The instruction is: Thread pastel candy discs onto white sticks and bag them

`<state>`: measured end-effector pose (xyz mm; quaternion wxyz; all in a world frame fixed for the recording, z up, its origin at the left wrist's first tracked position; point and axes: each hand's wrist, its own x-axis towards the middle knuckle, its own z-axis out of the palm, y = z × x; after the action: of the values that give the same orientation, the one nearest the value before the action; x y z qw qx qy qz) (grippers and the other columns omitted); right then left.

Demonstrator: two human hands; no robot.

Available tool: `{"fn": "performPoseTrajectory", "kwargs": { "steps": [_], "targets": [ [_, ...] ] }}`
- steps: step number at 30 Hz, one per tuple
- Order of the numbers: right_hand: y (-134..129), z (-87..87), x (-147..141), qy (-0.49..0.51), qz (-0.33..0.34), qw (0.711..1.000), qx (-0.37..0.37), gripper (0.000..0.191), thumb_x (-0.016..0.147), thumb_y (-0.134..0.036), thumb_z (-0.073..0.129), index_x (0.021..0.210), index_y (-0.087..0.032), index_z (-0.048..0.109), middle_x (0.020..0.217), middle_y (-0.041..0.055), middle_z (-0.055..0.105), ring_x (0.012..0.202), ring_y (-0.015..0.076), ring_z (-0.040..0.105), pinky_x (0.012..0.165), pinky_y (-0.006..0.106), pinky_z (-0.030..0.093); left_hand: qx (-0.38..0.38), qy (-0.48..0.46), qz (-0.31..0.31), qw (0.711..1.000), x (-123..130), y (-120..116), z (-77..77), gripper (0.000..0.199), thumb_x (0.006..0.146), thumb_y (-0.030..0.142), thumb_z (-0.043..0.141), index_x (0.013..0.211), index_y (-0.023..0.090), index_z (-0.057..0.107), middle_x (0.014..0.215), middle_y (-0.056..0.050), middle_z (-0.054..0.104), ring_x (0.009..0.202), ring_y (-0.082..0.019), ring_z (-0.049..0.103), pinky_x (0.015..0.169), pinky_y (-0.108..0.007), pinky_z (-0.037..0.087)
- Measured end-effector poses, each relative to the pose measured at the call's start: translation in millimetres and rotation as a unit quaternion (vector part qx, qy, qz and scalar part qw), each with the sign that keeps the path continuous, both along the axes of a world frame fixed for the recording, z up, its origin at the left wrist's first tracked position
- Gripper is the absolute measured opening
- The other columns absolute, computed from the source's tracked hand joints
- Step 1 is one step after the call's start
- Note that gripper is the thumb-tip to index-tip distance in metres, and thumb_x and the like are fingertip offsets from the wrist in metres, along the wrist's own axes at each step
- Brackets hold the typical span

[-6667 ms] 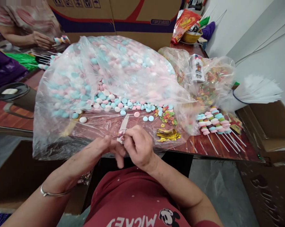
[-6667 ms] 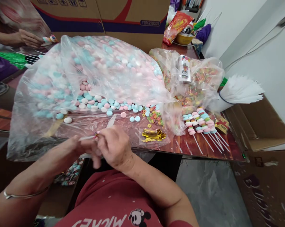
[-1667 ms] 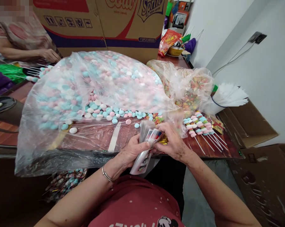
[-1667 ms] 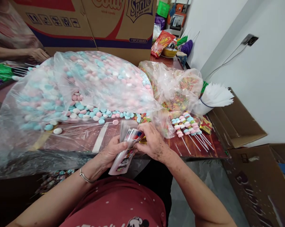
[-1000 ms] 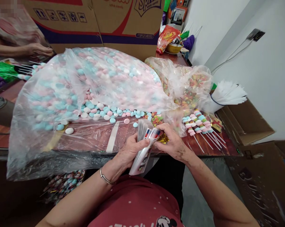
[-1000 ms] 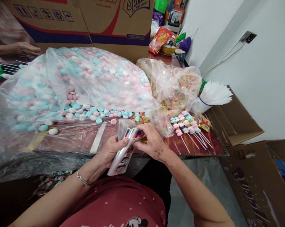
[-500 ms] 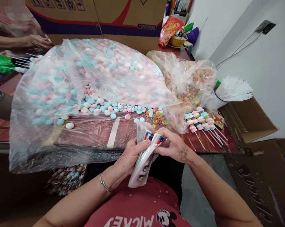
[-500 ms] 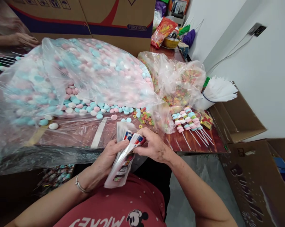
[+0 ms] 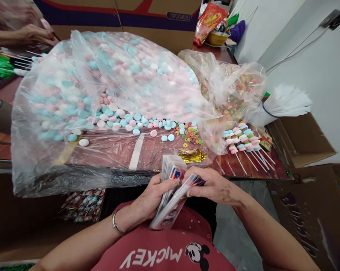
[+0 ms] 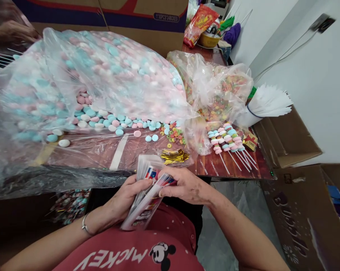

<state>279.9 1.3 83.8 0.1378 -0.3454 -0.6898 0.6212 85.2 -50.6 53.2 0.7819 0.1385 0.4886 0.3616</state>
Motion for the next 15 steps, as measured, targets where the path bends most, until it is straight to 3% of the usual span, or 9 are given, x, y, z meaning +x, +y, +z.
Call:
{"fn": "performPoseTrajectory", "kwargs": {
  "steps": [3, 9, 11, 15],
  "targets": [
    [-3, 3.2, -1, -0.006, -0.016, 0.999, 0.029, 0.024, 0.085, -0.034, 0.067, 0.103, -0.019, 0.062, 0.09, -0.001, 0.063, 0.079, 0.0122, 0.056, 0.073, 0.024, 0.045, 0.016, -0.003, -0.01, 1.0, -4, -2, -1.5, 0.04, 0.052, 0.038, 0.086, 0.078, 0.013, 0.068, 0.058, -0.001, 0.066, 0.045, -0.011, 0.054, 0.045, -0.022, 0.042],
    [-7, 4.4, 4, 0.067, 0.041, 0.982, 0.172, 0.006, 0.092, -0.024, 0.059, 0.09, -0.021, 0.063, 0.088, 0.0025, 0.065, 0.082, 0.0141, 0.059, 0.077, 0.029, 0.048, 0.014, -0.022, 0.023, 0.999, -7, 0, 0.7, 0.026, 0.054, 0.031, 0.083, 0.064, 0.012, 0.069, 0.053, -0.003, 0.066, 0.044, -0.012, 0.055, 0.043, -0.021, 0.04],
    [-7, 0.6, 9, 0.076, -0.001, 0.982, 0.172, 0.005, 0.092, -0.025, 0.06, 0.092, -0.021, 0.063, 0.087, 0.0025, 0.066, 0.081, 0.0147, 0.061, 0.076, 0.03, 0.05, 0.001, -0.029, 0.019, 0.999, -8, 2, 1.0, 0.026, 0.053, 0.032, 0.082, 0.063, 0.011, 0.07, 0.054, -0.005, 0.067, 0.045, -0.014, 0.058, 0.043, -0.022, 0.042],
    [-4, -7.3, 20, 0.045, -0.153, 0.975, 0.155, 0.014, 0.085, -0.033, 0.069, 0.092, -0.022, 0.065, 0.086, 0.0015, 0.066, 0.077, 0.0152, 0.061, 0.071, 0.029, 0.05, -0.02, -0.053, 0.027, 0.998, -12, 5, -1.4, 0.028, 0.049, 0.029, 0.085, 0.062, 0.01, 0.07, 0.055, -0.005, 0.069, 0.046, -0.014, 0.059, 0.046, -0.023, 0.046]
  ]
}}
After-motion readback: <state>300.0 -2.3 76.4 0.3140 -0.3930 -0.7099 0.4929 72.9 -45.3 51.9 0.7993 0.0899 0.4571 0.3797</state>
